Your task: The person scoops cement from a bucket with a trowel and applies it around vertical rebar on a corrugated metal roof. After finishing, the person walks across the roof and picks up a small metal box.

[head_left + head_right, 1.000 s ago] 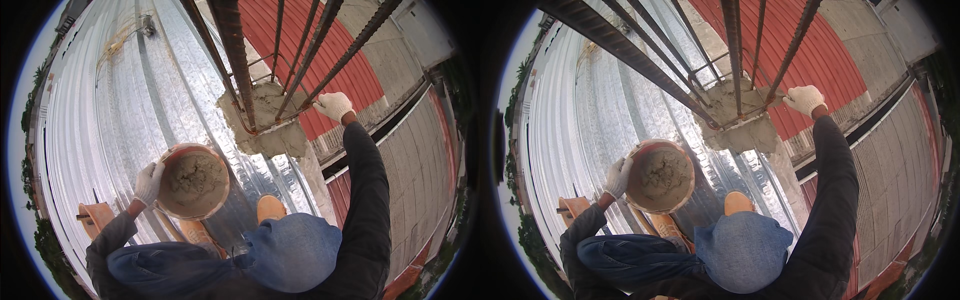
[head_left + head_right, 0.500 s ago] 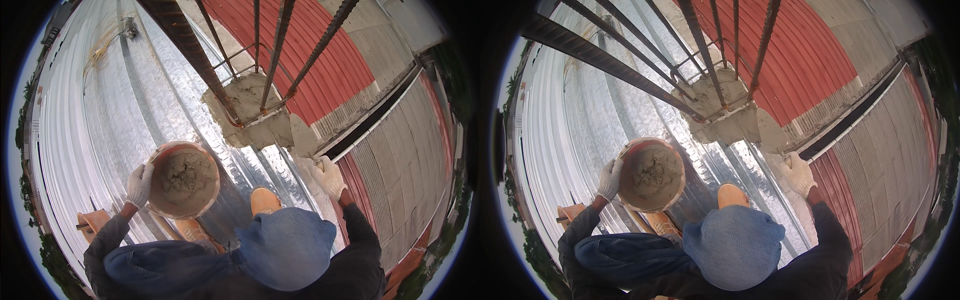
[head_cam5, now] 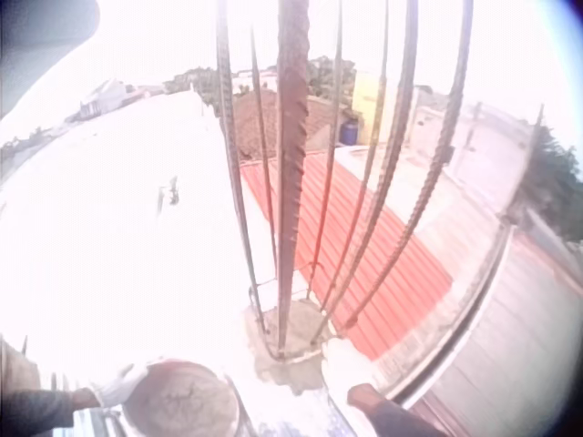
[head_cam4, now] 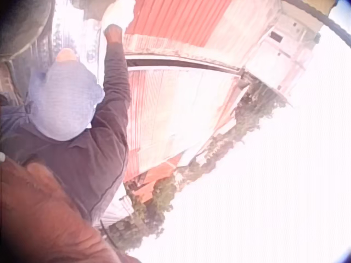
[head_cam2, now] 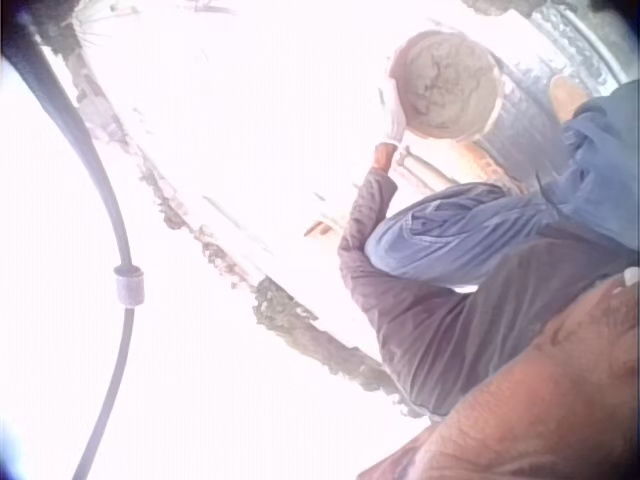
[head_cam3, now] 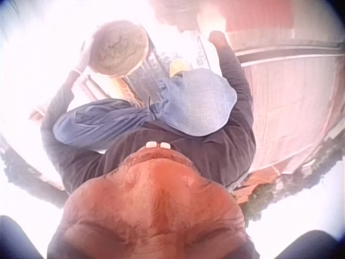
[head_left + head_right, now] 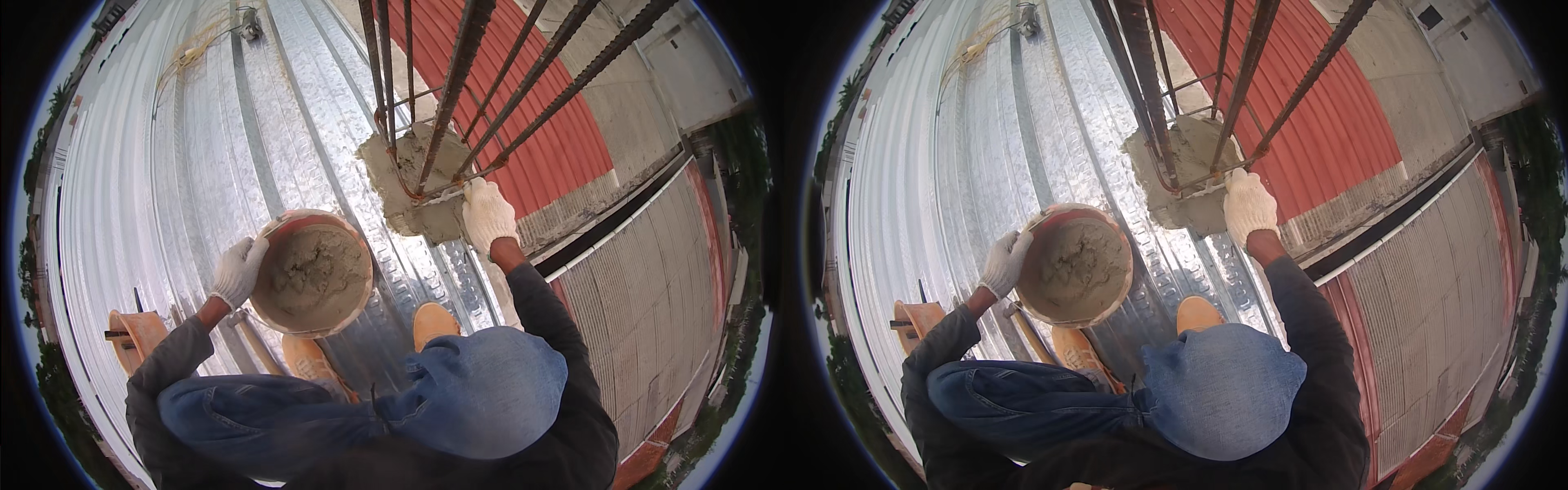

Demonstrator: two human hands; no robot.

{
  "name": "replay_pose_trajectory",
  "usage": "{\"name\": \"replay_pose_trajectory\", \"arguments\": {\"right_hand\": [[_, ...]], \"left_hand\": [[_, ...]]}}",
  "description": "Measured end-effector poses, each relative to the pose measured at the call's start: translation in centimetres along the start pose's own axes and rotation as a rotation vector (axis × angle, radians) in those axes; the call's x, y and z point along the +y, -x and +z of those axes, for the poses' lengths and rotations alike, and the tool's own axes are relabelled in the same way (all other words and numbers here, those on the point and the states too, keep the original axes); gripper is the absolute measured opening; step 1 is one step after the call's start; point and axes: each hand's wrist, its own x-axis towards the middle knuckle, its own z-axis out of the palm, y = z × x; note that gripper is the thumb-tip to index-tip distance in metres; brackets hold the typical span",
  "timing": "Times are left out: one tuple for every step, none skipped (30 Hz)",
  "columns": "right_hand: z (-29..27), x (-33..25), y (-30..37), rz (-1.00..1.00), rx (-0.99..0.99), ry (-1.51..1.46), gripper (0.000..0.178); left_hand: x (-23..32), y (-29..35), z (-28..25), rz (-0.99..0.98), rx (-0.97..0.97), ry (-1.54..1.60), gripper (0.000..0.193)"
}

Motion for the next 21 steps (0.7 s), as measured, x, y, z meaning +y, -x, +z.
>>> {"name": "replay_pose_trajectory", "arguments": {"right_hand": [[0.2, -0.3, -0.5, 0.025, 0.002, 0.012, 0.029], [0.5, -0.6, -0.8, 0.040, -0.016, 0.004, 0.029], [0.7, -0.9, -1.0, 0.058, -0.035, -0.003, 0.029], [0.9, -1.0, -1.1, 0.076, -0.054, -0.010, 0.030], [0.9, -0.9, -1.2, 0.088, -0.073, -0.051, 0.033], [1.2, -0.9, -1.3, 0.099, -0.093, -0.096, 0.035], [1.5, -0.8, -1.5, 0.109, -0.114, -0.141, 0.038], [2.1, -0.3, -2.0, 0.121, -0.137, -0.171, 0.039], [3.0, 1.0, -2.7, 0.138, -0.158, -0.199, 0.041], [3.4, 1.4, -3.1, 0.147, -0.184, -0.231, 0.042], [3.8, 1.8, -3.3, 0.139, -0.183, -0.208, 0.044], [3.9, 1.8, -3.5, 0.129, -0.183, -0.187, 0.046], [4.1, 1.8, -3.8, 0.119, -0.182, -0.166, 0.048], [4.1, 1.9, -4.3, 0.072, -0.232, -0.145, 0.047], [3.8, 2.3, -4.9, 0.032, -0.280, -0.121, 0.047], [3.7, 2.6, -5.5, -0.007, -0.328, -0.097, 0.046], [3.7, 2.8, -5.8, -0.032, -0.338, -0.119, 0.045], [3.8, 3.4, -6.2, -0.053, -0.343, -0.139, 0.044], [3.9, 4.1, -6.5, -0.073, -0.347, -0.158, 0.043], [3.8, 4.9, -6.7, -0.116, -0.347, -0.124, 0.042], [3.8, 5.4, -6.9, -0.166, -0.348, -0.096, 0.042]], "left_hand": [[-0.2, 0.0, 0.1, 0.003, 0.004, 0.005, 0.062], [-0.4, 0.1, 0.1, -0.005, -0.008, 0.039, 0.061], [-0.5, 0.1, 0.1, -0.012, -0.022, 0.073, 0.059], [-0.5, 0.2, 0.1, -0.018, -0.036, 0.107, 0.058], [-0.6, 0.2, 0.2, -0.027, -0.037, 0.116, 0.057], [-0.7, 0.2, 0.2, -0.037, -0.037, 0.121, 0.057], [-0.8, 0.2, 0.3, -0.048, -0.036, 0.127, 0.056], [-0.9, 0.2, 0.3, -0.038, -0.040, 0.123, 0.056], [-0.8, -0.2, 0.5, -0.023, -0.047, 0.121, 0.056], [-1.0, -0.2, 0.5, -0.017, -0.049, 0.116, 0.056], [-1.1, -0.2, 0.5, -0.020, -0.044, 0.116, 0.058], [-1.0, -0.1, 0.6, -0.025, -0.037, 0.114, 0.061], [-1.0, -0.1, 0.5, -0.030, -0.030, 0.112, 0.063], [-0.9, 0.0, 0.3, -0.042, -0.029, 0.111, 0.062], [-0.7, -0.1, 0.3, -0.050, -0.035, 0.112, 0.062], [-0.5, 0.0, 0.3, -0.056, -0.041, 0.113, 0.062], [-0.7, 0.1, 0.4, -0.057, -0.040, 0.135, 0.061], [-0.7, 0.0, 0.4, -0.052, -0.039, 0.159, 0.061], [-0.7, -0.1, 0.6, -0.046, -0.038, 0.183, 0.061], [-0.6, -0.3, 0.8, -0.044, -0.048, 0.175, 0.060], [-0.5, -0.3, 0.6, -0.047, -0.051, 0.162, 0.060]]}}
